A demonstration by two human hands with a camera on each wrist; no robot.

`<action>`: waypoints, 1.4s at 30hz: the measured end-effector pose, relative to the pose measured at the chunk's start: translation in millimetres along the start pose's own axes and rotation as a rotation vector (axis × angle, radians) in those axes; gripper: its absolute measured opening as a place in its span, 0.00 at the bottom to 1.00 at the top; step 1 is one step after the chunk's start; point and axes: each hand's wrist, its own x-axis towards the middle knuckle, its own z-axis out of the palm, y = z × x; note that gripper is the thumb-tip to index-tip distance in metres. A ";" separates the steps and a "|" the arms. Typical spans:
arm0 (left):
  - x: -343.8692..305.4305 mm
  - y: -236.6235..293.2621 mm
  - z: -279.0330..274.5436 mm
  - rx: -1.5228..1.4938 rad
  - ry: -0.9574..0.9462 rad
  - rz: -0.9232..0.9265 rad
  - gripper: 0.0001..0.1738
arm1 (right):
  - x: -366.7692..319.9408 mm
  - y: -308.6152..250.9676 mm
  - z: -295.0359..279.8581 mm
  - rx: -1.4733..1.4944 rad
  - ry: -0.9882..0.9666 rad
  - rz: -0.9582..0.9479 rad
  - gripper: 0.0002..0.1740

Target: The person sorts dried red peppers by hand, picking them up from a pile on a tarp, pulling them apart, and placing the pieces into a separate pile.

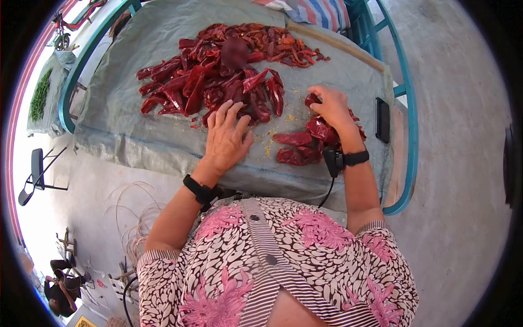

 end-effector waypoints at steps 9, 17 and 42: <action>-0.8 -1.2 3.6 0.009 -0.033 -0.017 0.22 | -6.1 -46.7 -41.4 0.502 0.251 -0.153 0.24; -1.6 -3.5 5.7 0.008 -0.051 -0.018 0.23 | -52.7 -8.8 -34.0 -0.120 -0.200 -0.163 0.29; 31.4 49.3 -28.5 -0.891 -0.035 -0.199 0.32 | -65.3 -60.3 -6.1 1.584 -0.278 0.012 0.13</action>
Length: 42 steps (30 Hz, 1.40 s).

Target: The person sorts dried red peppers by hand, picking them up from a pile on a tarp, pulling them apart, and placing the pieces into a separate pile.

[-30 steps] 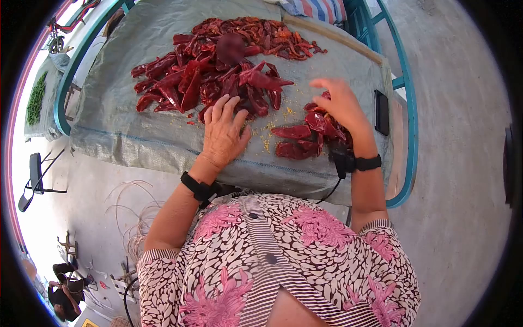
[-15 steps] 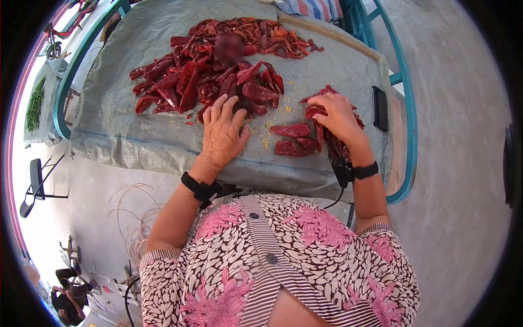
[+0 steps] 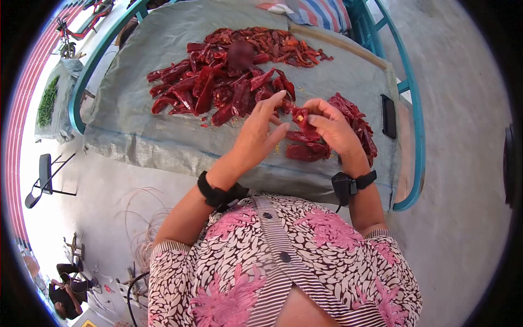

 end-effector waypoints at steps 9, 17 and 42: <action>-10.3 -28.5 6.4 -0.399 -0.024 -0.244 0.12 | 1.0 26.8 1.5 0.116 -0.021 0.128 0.10; -5.7 -32.8 -26.3 -0.343 0.143 -0.196 0.09 | 7.3 3.9 8.1 -0.098 0.211 0.110 0.15; 7.4 -12.5 19.7 -0.021 -0.115 -0.046 0.23 | -0.5 -2.0 13.9 -0.189 0.118 -0.071 0.15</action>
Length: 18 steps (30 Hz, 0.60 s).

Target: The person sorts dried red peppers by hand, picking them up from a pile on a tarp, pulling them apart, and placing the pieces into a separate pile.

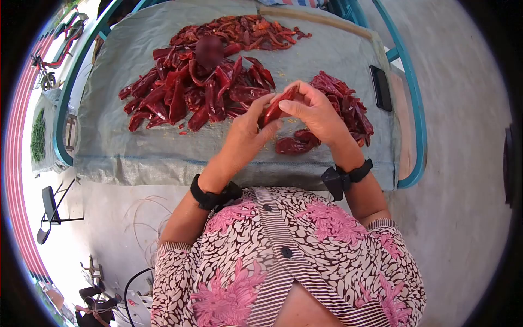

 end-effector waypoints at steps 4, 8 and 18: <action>3.3 -3.2 -14.4 0.185 -0.019 -0.122 0.26 | -18.3 -1.6 -4.2 -0.251 0.211 -0.087 0.17; 12.1 -20.2 -50.6 0.427 0.275 0.122 0.30 | -55.5 2.9 -24.4 -0.844 0.103 0.014 0.19; 1.1 -2.3 -23.1 0.534 0.003 0.312 0.26 | -70.4 9.6 -25.0 -1.040 0.285 -0.048 0.15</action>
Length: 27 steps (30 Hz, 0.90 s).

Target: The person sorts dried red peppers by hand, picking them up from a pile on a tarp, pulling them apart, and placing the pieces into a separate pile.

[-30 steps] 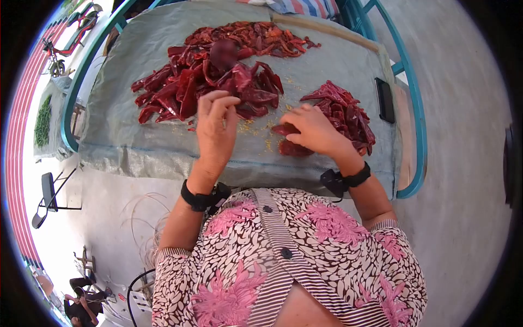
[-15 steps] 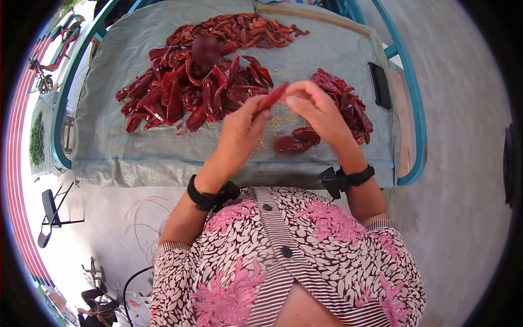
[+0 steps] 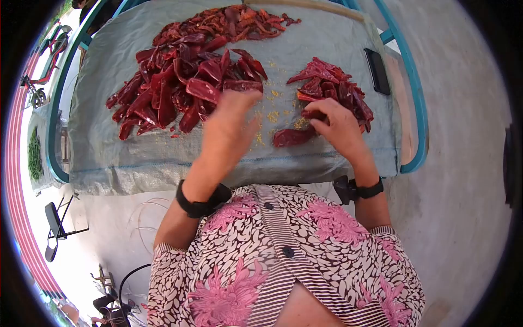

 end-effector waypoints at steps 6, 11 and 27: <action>-6.7 2.6 58.5 -0.017 -0.443 0.215 0.25 | 21.5 -24.1 -1.0 0.234 0.174 -0.008 0.17; 0.9 4.1 47.1 -0.030 -0.385 0.056 0.22 | 32.7 -20.0 -1.4 0.181 0.275 -0.045 0.21; 18.4 10.7 4.4 -0.051 0.085 -0.064 0.28 | 29.8 23.0 21.1 -0.300 0.405 -0.194 0.14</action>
